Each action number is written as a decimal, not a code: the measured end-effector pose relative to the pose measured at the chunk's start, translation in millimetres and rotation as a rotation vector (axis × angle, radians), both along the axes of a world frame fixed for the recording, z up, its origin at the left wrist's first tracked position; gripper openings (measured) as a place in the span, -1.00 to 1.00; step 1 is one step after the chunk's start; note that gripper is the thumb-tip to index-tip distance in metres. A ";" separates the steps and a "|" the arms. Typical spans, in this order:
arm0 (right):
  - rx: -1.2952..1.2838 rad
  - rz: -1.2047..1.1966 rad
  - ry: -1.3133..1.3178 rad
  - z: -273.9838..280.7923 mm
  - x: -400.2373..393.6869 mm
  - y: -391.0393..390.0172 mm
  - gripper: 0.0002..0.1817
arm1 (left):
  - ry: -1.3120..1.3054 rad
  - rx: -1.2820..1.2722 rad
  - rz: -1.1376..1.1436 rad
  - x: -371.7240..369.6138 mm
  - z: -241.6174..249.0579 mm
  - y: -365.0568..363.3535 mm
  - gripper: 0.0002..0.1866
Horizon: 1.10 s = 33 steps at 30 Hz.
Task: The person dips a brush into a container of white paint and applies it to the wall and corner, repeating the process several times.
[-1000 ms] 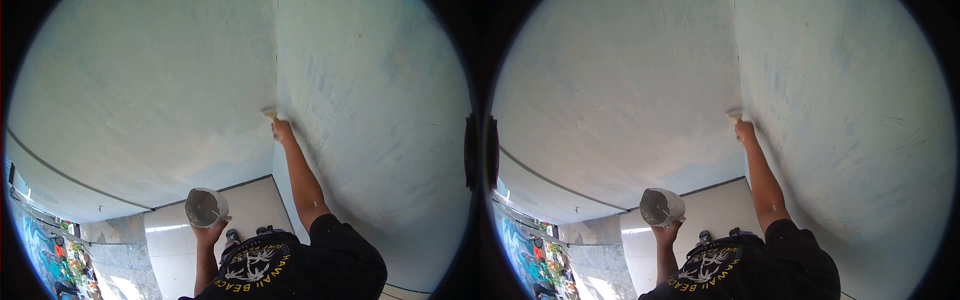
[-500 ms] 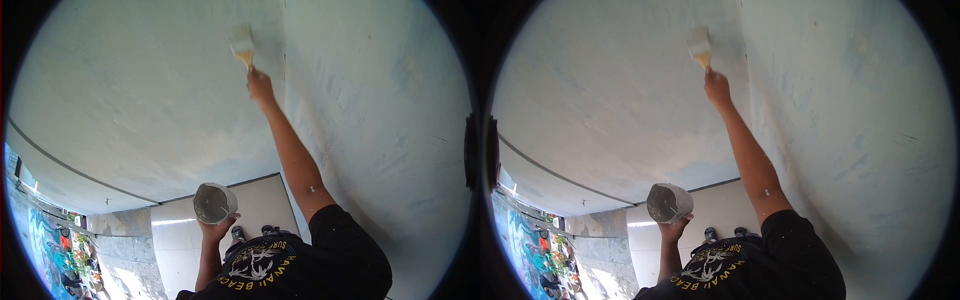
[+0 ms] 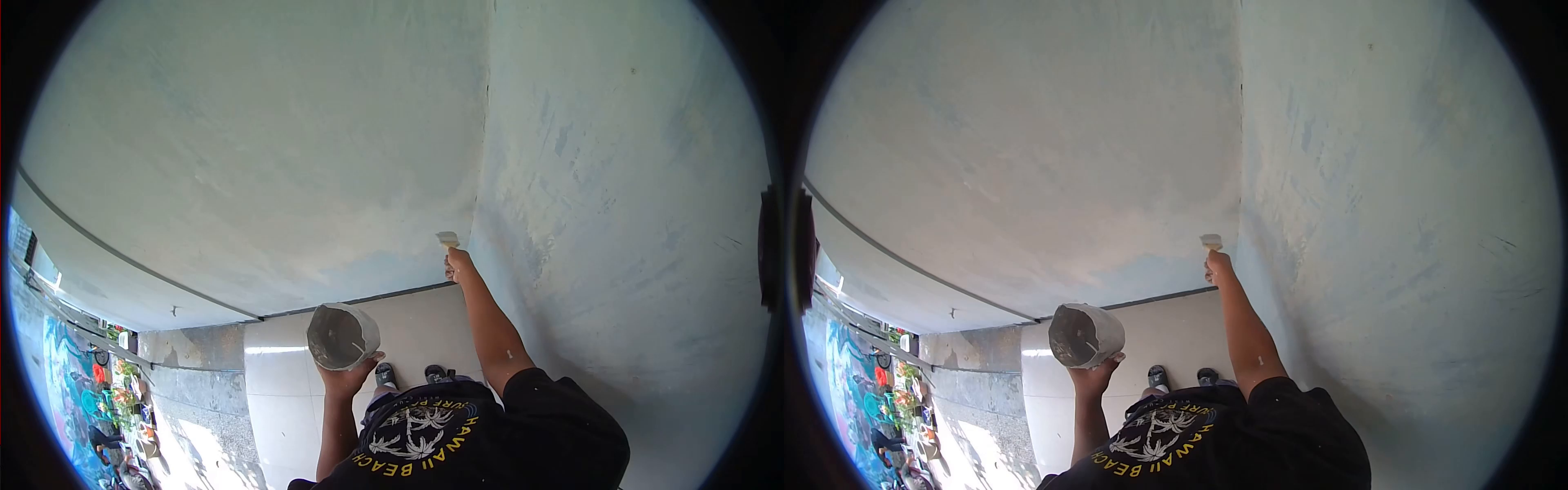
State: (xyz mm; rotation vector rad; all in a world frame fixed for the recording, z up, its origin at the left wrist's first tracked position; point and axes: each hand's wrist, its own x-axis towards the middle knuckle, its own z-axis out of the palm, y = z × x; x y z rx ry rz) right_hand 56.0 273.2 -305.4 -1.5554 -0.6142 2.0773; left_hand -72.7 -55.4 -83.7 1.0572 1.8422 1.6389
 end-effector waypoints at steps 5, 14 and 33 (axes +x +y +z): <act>0.412 0.065 -0.015 151.5 -7.0 32.3 -0.58 | 0.016 0.030 0.029 6.5 11.7 4.2 -0.12; 1.065 -0.031 0.259 414.2 11.4 36.9 -0.61 | 0.011 0.064 0.063 8.9 4.3 0.6 -0.13; 0.330 0.274 -0.165 22.1 60.5 -101.8 -0.70 | 0.143 0.091 0.044 -1.2 13.8 6.3 0.12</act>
